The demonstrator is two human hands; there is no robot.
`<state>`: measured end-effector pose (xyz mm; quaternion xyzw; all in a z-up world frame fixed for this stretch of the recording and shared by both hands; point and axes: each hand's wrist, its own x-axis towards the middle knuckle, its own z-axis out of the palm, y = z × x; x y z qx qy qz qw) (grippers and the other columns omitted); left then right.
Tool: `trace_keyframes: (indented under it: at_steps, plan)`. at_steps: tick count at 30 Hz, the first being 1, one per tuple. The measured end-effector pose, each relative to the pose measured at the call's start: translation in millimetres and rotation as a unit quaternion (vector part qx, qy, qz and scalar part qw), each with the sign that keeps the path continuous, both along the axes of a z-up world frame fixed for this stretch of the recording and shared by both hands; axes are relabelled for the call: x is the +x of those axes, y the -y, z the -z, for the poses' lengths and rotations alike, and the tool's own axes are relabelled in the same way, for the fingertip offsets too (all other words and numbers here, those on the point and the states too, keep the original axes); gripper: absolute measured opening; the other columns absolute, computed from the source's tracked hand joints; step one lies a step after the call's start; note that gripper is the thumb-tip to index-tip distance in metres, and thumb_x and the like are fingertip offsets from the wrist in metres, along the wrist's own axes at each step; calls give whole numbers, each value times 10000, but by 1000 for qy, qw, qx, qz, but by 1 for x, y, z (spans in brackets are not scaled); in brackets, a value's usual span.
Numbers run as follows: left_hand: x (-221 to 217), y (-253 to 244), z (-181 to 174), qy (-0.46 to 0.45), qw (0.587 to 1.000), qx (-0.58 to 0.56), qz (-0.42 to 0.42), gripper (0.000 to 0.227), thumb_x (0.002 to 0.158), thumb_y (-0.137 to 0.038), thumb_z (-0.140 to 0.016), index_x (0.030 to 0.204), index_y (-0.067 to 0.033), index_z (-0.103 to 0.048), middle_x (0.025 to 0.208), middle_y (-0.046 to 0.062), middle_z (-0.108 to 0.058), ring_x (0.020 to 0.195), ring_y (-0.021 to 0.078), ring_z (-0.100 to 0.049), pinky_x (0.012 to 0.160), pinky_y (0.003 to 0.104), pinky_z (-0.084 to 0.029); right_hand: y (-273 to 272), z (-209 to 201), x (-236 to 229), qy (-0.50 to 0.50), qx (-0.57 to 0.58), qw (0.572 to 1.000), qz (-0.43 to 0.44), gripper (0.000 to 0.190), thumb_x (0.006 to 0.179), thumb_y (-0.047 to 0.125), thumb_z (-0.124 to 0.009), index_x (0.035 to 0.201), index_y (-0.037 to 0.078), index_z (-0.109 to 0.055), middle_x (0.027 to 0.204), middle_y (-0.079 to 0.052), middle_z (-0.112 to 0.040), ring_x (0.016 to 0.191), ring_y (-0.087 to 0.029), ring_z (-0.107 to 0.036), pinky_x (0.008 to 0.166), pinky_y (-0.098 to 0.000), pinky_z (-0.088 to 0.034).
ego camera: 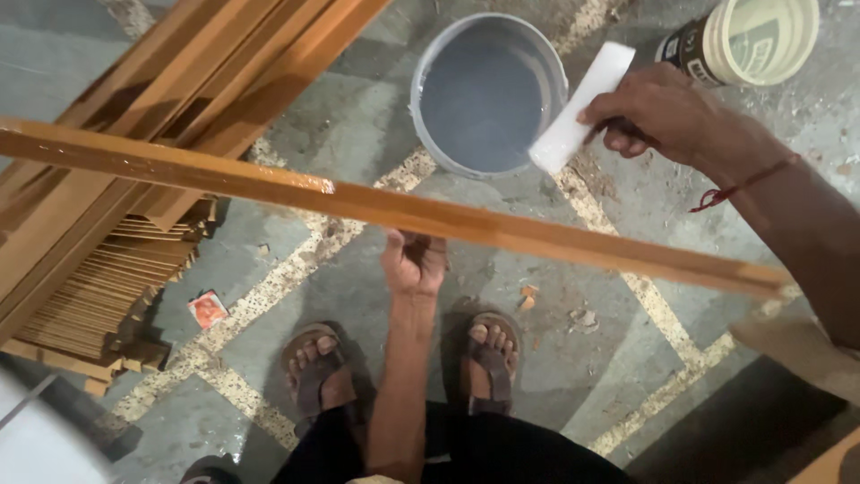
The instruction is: The person applies a clear liquid finish to a long wooden plank using a white foam applicator. They repeatedly dip the applicator into a bucket of liquid and wipe it along the length of the plank, ensuring even coverage on the surface.
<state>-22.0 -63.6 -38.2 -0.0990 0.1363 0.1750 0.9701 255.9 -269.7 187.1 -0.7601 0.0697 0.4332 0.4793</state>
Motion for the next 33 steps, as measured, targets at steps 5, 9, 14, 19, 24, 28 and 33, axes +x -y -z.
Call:
trace_keyframes:
  at_steps: [5,9,14,19,24,28,33]
  plan:
    - [14,-3,-30,-27,1000,11,-9,322,940,-170,-801,1234,-79,-706,1266,71,-717,1216,262,-673,1127,459,-553,21,-5,-10,-53,78,995,-31,223,925,84,-683,806,-96,-630,572,-91,-534,420,-123,-420,356,-278,-299]
    - [19,-3,-44,-39,999,25,-28,278,936,-152,-796,1188,-82,-702,1226,58,-727,1194,248,-681,1111,462,-562,34,-25,-59,112,81,980,-145,183,932,124,-682,871,-49,-682,641,-93,-626,468,-114,-542,357,-246,-415]
    - [20,-2,-52,-40,996,66,-39,235,991,-175,-780,1175,-67,-682,1158,54,-718,1194,231,-674,1124,439,-591,26,-27,-114,587,-7,704,-400,217,961,103,-743,1133,-20,-696,898,-211,-725,656,-182,-698,496,-257,-570]
    - [22,-2,-71,-115,988,98,-46,309,1006,-245,-764,1210,-39,-659,1164,83,-705,1141,244,-675,1043,419,-615,11,-30,-146,522,-56,772,-360,319,855,50,-793,1161,12,-713,953,-163,-780,610,-148,-709,402,-268,-526]
    - [22,-1,-84,-181,974,121,-55,346,972,-256,-752,1225,-45,-648,1166,57,-705,1128,224,-678,1003,420,-614,-3,-36,-162,503,-75,781,-361,525,665,70,-842,1160,-16,-689,1045,-177,-755,750,-264,-747,553,-329,-615]
    - [23,-2,-85,-219,967,122,-39,373,965,-292,-734,1239,-52,-652,1170,58,-712,1099,220,-677,962,406,-600,-27,-37,-161,499,-52,794,-342,486,670,47,-845,1128,-1,-688,1010,-168,-757,765,-291,-755,596,-361,-628]
    - [20,1,-78,-203,969,136,-44,399,962,-315,-751,1249,-57,-649,1181,49,-702,1099,199,-673,987,398,-595,-66,-14,-152,525,16,778,-344,415,750,67,-842,1139,12,-706,946,-143,-760,742,-235,-749,605,-335,-618]
